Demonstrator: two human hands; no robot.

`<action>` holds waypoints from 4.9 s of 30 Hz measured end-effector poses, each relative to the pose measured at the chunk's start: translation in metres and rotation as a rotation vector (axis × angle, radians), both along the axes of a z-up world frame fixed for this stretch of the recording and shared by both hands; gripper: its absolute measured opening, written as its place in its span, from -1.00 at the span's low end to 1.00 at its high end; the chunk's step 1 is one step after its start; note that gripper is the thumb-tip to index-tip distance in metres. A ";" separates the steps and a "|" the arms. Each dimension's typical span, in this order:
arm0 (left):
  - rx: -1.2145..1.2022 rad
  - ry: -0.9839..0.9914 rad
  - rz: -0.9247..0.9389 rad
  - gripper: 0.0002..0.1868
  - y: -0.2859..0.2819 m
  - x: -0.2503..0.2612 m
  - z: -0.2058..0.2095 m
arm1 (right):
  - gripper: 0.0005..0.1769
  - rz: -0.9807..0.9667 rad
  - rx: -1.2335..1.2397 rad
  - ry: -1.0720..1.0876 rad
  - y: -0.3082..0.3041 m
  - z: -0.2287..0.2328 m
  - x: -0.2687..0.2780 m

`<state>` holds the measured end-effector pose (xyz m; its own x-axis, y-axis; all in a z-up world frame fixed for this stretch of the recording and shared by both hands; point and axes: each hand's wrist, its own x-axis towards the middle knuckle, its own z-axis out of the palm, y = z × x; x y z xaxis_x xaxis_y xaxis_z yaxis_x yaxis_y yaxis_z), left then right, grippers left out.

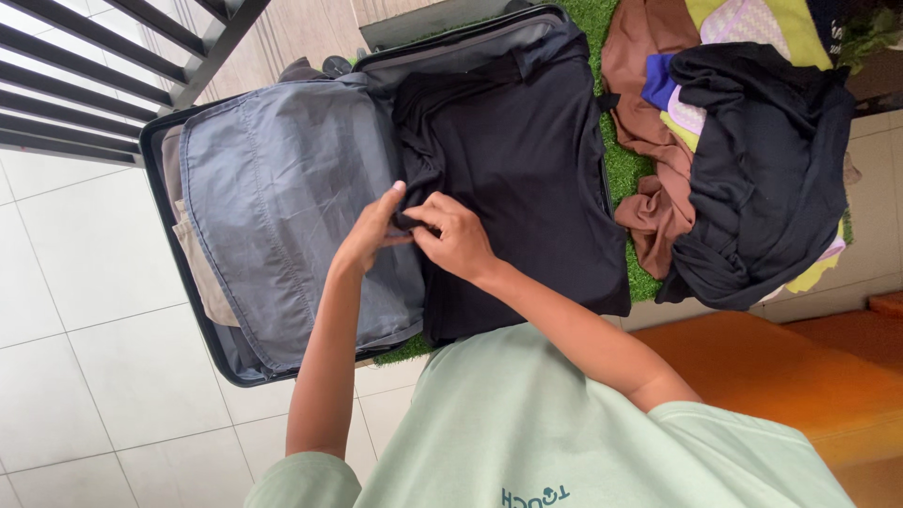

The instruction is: The person places folded black t-shirts into an open suitcase, smoothing the fabric by hand to fit them into the compartment.

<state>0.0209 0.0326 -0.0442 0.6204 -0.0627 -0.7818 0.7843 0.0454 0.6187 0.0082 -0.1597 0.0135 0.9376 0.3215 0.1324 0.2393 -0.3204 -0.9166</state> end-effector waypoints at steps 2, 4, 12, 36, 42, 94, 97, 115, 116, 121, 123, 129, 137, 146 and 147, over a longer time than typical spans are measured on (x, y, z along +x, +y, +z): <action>0.123 -0.127 -0.060 -0.45 0.003 0.006 0.002 | -0.75 0.020 -0.048 -0.016 0.005 0.006 -0.004; 0.142 -0.345 0.055 -0.63 0.008 0.014 -0.004 | -0.73 0.052 -0.071 0.035 0.010 0.011 -0.005; 0.451 -0.775 0.550 -0.87 0.108 0.068 -0.033 | -0.70 0.166 0.017 0.206 -0.003 0.002 -0.008; 1.183 -0.794 0.030 -0.80 0.079 0.062 0.024 | -0.70 -0.717 0.423 0.719 -0.277 -0.135 0.049; 1.401 -0.777 -0.232 -0.79 0.018 0.072 0.032 | -0.33 -0.662 0.600 1.244 -0.264 -0.191 0.111; 1.093 -0.309 -0.566 -0.57 -0.086 -0.219 0.051 | -0.78 -0.550 -0.207 0.601 -0.324 -0.092 -0.133; 1.078 -0.273 -0.580 -0.54 -0.089 -0.226 0.055 | -0.77 -0.589 -0.229 0.728 -0.335 -0.084 -0.144; 1.081 -0.483 -0.466 -0.59 -0.087 -0.020 0.016 | -0.68 -0.323 0.040 0.484 -0.229 -0.067 0.030; 1.104 -0.507 -0.462 -0.58 -0.086 0.000 0.008 | -0.67 -0.276 0.093 0.557 -0.216 -0.080 0.048; 1.117 -0.534 -0.318 -0.38 -0.071 0.083 -0.040 | -0.53 -0.370 0.361 0.988 -0.166 -0.143 0.128; 1.143 -0.467 -0.321 -0.32 -0.065 0.109 -0.061 | -0.48 -0.495 0.419 1.060 -0.151 -0.164 0.148; 1.228 -0.453 -0.411 -0.53 -0.055 0.150 -0.110 | -0.50 -0.618 0.319 0.981 -0.132 -0.198 0.182; 1.054 -0.467 -0.033 -0.76 -0.062 0.177 -0.075 | -0.50 -0.431 0.878 1.093 -0.149 -0.175 0.234; 0.872 -0.890 -0.484 -0.59 -0.109 0.113 -0.060 | -0.48 -0.155 0.721 0.967 -0.115 -0.180 0.177; 0.842 -0.880 -0.484 -0.63 -0.109 0.110 -0.066 | -0.50 -0.101 0.702 0.990 -0.111 -0.183 0.172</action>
<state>0.1310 -0.0762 -0.1105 0.9925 -0.1161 -0.0379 -0.0666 -0.7745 0.6290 0.1798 -0.2703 -0.1693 0.7485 0.3874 -0.5383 -0.6588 0.3416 -0.6703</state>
